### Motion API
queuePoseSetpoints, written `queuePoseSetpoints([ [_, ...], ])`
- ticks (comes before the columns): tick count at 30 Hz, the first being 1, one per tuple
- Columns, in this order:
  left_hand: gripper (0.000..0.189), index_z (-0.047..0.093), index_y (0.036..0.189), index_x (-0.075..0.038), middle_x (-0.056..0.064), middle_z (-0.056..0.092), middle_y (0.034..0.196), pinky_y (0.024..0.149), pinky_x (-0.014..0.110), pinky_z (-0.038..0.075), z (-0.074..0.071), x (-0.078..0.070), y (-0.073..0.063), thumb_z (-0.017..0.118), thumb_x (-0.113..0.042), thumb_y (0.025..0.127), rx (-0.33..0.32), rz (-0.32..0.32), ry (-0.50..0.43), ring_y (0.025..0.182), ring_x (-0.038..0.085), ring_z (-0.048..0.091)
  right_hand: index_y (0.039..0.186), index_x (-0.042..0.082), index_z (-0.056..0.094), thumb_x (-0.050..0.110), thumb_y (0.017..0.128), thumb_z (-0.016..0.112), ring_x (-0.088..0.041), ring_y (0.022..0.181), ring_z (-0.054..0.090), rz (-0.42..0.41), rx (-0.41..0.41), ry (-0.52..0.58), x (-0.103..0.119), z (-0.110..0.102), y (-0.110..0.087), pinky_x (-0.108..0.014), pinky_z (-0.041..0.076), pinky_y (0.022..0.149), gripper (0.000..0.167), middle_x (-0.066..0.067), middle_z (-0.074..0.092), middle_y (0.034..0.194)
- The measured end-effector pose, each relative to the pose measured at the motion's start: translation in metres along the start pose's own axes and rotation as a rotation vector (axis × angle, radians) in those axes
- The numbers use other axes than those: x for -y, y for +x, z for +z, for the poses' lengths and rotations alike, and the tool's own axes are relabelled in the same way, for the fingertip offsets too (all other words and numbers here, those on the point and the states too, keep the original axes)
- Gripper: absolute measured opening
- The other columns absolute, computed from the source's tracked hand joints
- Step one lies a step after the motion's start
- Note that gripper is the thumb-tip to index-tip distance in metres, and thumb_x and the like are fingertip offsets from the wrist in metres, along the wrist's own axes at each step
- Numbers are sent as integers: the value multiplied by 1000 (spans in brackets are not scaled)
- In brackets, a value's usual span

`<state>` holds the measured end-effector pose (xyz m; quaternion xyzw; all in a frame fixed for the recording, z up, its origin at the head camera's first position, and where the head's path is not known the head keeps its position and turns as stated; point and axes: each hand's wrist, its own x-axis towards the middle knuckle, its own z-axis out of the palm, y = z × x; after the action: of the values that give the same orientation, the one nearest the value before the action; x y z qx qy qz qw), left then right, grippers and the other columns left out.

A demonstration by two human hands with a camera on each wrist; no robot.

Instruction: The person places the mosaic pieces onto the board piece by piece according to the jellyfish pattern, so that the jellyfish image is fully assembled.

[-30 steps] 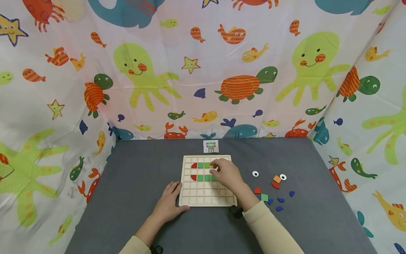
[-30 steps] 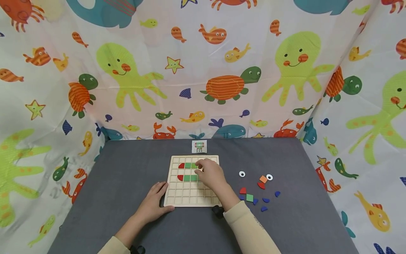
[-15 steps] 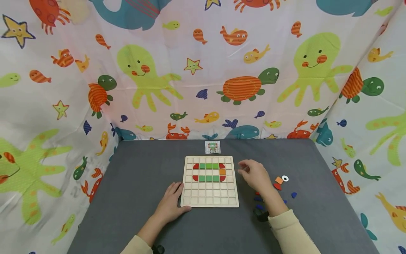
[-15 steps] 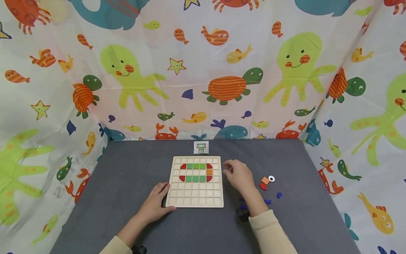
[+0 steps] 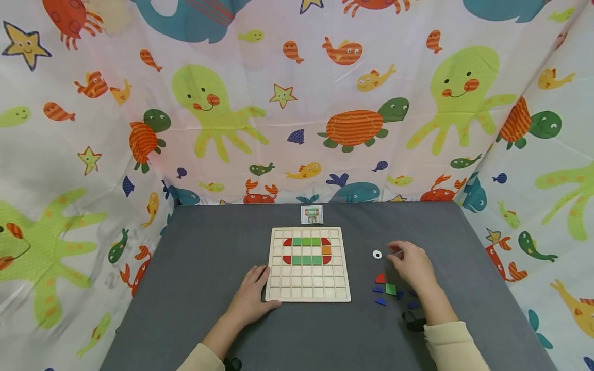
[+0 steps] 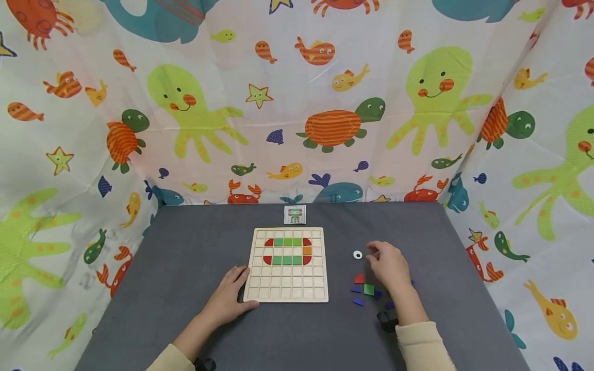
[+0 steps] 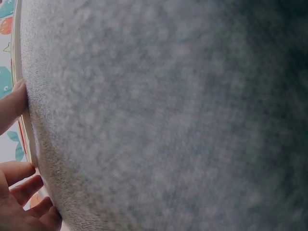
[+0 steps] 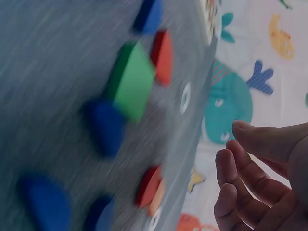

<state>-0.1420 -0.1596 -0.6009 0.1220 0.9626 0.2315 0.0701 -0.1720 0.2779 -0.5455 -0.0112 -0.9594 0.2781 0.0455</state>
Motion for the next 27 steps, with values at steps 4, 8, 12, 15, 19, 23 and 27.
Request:
queuePoseSetpoints([
  [4,98,38,156,-7,14,37,160,112,56,38,-1,-1,0,82,-51,80,9,-1,-9,151,38,25,120,3,70,10,91,72,-29,87,68,52,14,-26,-20,-5,-5,-49,53,72,30,-14,72,103],
  [8,98,38,156,-6,14,37,160,112,57,39,-1,-2,-1,83,-49,80,12,2,-16,151,38,26,116,-1,70,7,92,69,-34,88,66,90,65,-68,-35,-8,-7,-53,53,77,26,-19,71,103],
  [12,98,38,156,-7,13,37,160,113,56,38,0,-2,-1,83,-49,80,9,-7,-21,152,37,25,110,-2,71,4,91,66,-40,91,64,90,108,-105,-44,-7,-6,-57,51,81,21,-22,71,104],
  [15,99,38,156,-7,13,37,160,112,56,39,1,-1,-2,82,-51,80,15,-8,-18,152,38,25,110,-3,71,3,91,66,-43,95,64,104,120,-107,-47,-5,-8,-58,51,82,21,-24,70,107],
  [19,99,38,156,-6,13,37,160,111,56,40,1,0,-1,82,-52,80,23,-6,-26,151,39,25,114,-6,69,2,90,69,-46,98,62,123,115,-98,-51,-6,-8,-58,51,82,26,-27,67,110],
  [23,99,38,156,-7,13,37,160,111,56,40,0,0,0,83,-51,80,17,-13,-33,151,38,25,115,-7,69,2,90,70,-47,100,61,111,112,-98,-54,-6,-7,-58,52,83,26,-29,65,111],
  [27,99,37,157,-7,13,37,160,111,56,40,-1,0,-1,82,-52,80,14,-16,-28,152,37,25,114,-7,70,3,90,71,-43,95,62,79,135,-117,-56,-6,-4,-57,53,81,26,-29,64,109],
])
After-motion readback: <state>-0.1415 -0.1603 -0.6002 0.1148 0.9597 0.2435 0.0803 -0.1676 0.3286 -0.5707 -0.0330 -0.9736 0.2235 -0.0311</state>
